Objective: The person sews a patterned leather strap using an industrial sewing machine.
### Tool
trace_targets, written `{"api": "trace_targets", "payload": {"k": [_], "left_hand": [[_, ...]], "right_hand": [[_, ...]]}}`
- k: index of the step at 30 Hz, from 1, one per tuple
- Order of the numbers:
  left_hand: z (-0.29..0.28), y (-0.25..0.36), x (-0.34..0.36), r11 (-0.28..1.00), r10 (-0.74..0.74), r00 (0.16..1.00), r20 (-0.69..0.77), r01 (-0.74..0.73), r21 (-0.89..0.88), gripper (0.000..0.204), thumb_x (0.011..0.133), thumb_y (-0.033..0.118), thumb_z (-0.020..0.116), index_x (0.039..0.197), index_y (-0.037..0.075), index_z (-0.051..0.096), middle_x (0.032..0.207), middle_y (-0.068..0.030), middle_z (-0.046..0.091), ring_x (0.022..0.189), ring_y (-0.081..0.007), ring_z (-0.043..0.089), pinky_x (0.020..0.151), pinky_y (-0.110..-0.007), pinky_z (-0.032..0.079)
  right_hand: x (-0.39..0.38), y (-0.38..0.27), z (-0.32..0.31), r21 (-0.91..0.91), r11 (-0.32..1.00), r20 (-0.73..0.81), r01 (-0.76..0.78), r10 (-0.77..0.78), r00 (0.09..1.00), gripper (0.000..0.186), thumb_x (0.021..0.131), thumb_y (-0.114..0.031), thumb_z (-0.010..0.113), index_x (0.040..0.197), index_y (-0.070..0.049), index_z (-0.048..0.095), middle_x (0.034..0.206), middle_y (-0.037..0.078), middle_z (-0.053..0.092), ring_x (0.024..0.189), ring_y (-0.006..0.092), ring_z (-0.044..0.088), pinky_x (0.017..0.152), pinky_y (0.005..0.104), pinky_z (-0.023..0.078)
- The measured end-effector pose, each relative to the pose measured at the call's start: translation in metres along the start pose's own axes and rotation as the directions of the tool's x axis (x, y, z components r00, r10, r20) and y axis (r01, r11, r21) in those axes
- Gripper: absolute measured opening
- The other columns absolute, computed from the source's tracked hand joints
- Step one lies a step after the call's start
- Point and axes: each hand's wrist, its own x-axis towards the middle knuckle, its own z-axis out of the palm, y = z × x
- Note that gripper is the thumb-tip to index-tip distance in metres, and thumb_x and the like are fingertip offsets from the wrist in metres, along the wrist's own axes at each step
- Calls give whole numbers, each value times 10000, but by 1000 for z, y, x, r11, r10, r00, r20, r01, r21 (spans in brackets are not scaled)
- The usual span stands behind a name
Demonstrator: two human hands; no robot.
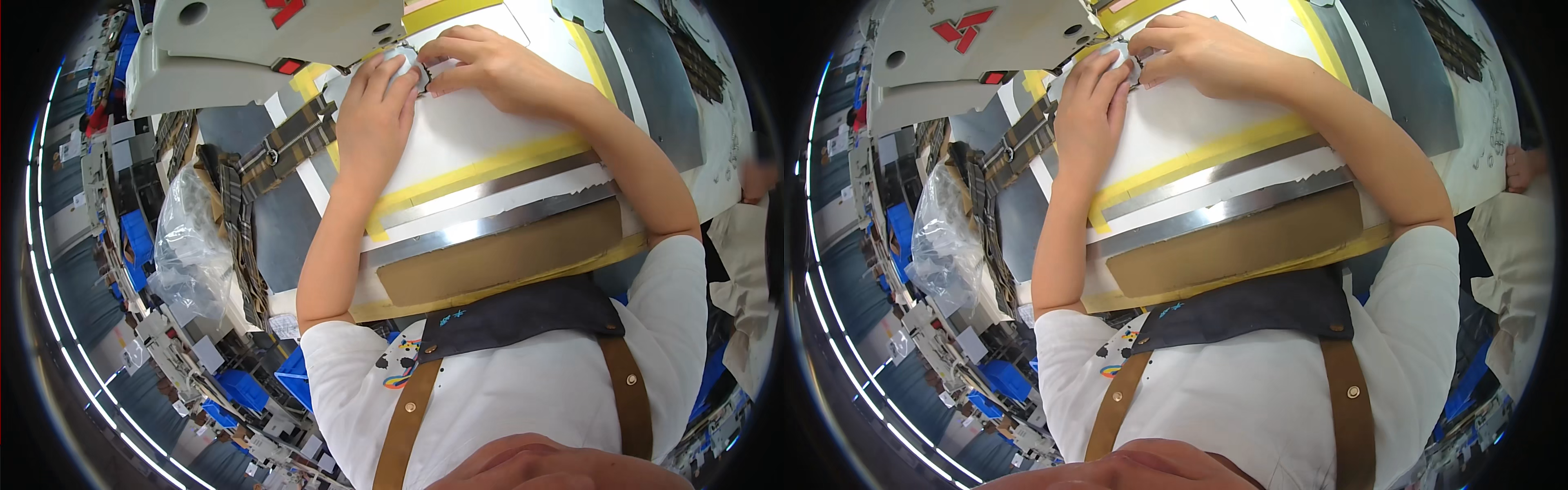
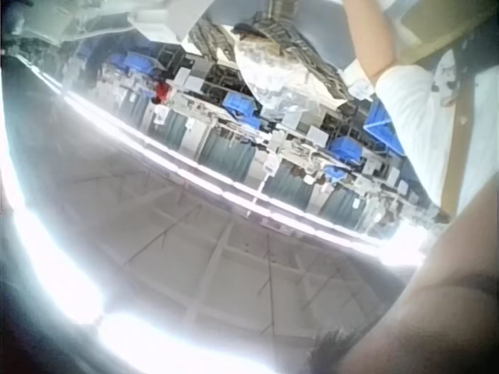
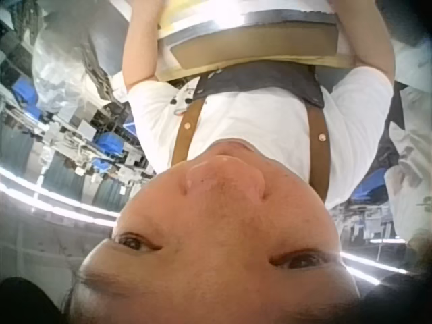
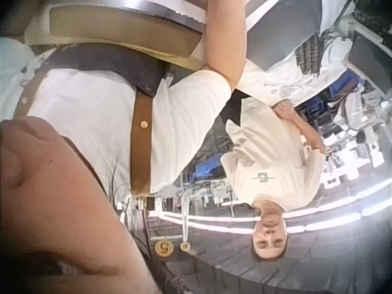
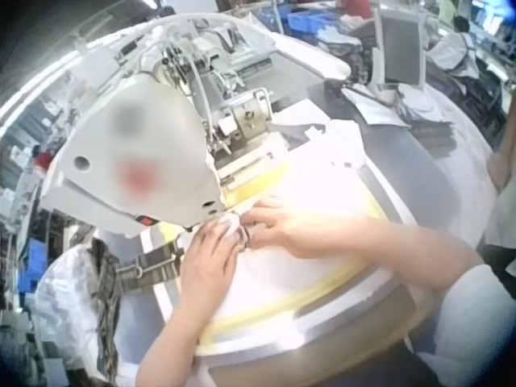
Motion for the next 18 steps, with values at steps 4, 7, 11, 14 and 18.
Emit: {"api": "trace_targets", "payload": {"k": [4, 7, 11, 14, 18], "left_hand": [[-5, 2, 2, 999, -4, 999, 39, 3, 37, 221, 945, 88, 713, 1164, 105, 736, 1304, -32, 672, 1272, -312, 617, 1005, -422, 546], [-5, 4, 3, 999, -10, 999, 44, 8, 52, 221, 944, 93, 714, 1165, 104, 731, 1303, -29, 671, 1271, -315, 617, 999, -424, 551], [-5, 2, 3, 998, -16, 998, 58, 13, 58, 229, 938, 95, 721, 1167, 103, 730, 1303, -31, 670, 1272, -325, 615, 1004, -429, 551], [-5, 2, 4, 996, 11, 999, 42, -15, 92, 298, 853, 65, 777, 1137, 131, 720, 1299, -33, 662, 1245, -322, 628, 955, -406, 591], [-7, 4, 5, 996, -5, 998, 62, -1, 88, 315, 848, 65, 778, 1150, 135, 720, 1306, -31, 658, 1243, -326, 629, 953, -406, 592]], "right_hand": [[3, 4, 6, 118, 990, -1, -80, 80, 997, 305, 840, 51, 674, 1122, -35, 752, 1319, 94, 675, 1245, 306, 598, 1088, 425, 482], [8, 4, 8, 125, 985, 5, -121, 122, 993, 384, 825, 71, 673, 1192, -30, 727, 1333, 91, 674, 1275, 314, 585, 1103, 434, 476], [9, 3, 14, -12, 995, -81, -100, 98, 992, 342, 886, -179, 779, 1172, -3, 710, 1254, 94, 719, 1202, 291, 622, 1064, 415, 485], [9, 4, 11, 27, 992, -9, -121, 122, 993, 461, 814, 90, 664, 1258, -33, 688, 1327, 74, 693, 1272, 301, 593, 1103, 437, 475], [9, 6, 14, 61, 989, -37, -135, 137, 990, 449, 815, 78, 682, 1250, -33, 691, 1329, 64, 700, 1250, 300, 602, 1093, 441, 478]]}}
